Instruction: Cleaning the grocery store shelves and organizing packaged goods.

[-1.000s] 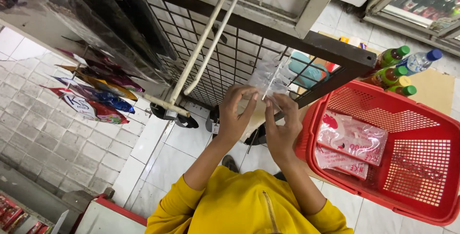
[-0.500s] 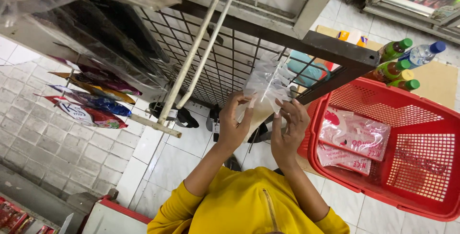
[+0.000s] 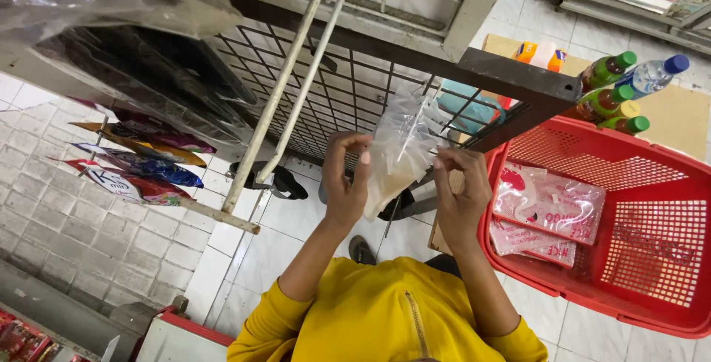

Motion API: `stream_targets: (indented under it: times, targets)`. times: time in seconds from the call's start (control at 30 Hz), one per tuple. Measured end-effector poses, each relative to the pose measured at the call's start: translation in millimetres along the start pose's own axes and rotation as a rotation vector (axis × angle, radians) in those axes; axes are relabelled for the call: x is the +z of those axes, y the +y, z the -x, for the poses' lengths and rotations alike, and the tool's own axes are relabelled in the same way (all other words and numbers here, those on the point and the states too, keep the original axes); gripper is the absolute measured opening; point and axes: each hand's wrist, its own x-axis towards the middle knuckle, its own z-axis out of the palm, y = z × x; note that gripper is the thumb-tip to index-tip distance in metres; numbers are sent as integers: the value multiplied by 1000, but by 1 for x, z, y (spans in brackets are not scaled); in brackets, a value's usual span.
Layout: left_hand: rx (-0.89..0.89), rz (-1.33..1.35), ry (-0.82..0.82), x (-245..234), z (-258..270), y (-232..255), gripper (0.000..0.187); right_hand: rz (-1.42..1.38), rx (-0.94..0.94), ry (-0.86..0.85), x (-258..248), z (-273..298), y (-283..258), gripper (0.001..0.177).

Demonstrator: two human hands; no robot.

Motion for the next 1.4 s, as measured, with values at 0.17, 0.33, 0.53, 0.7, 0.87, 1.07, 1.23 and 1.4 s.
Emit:
stream_targets:
  times: [0.17,0.33,0.53,0.7,0.87,1.07,1.23,1.4]
  targets:
    - [-2,3,-59,1,-18,9,15,26,11,-13,2,-10,-2,20]
    - [-52,19,-188,4,-23,15,23,70,33,-18,5,-17,-2,10]
    - [-40,57,-241,7,-26,16,29,29,33,24,13,-21,0,8]
    - [-91,73,-155,9,0,2,44,-77,20,44,10,2,8,10]
    - [-13,-3,-60,10,12,14,34,-106,4,36,11,14,3,13]
    - [-12,-4,17,12,33,-6,32,-163,6,95,15,34,17,22]
    - [-192,-32,-32,14,61,-21,33,32,44,19,22,40,3,22]
    - [-282,-36,-53,9,69,-30,23,47,48,30,20,36,3,17]
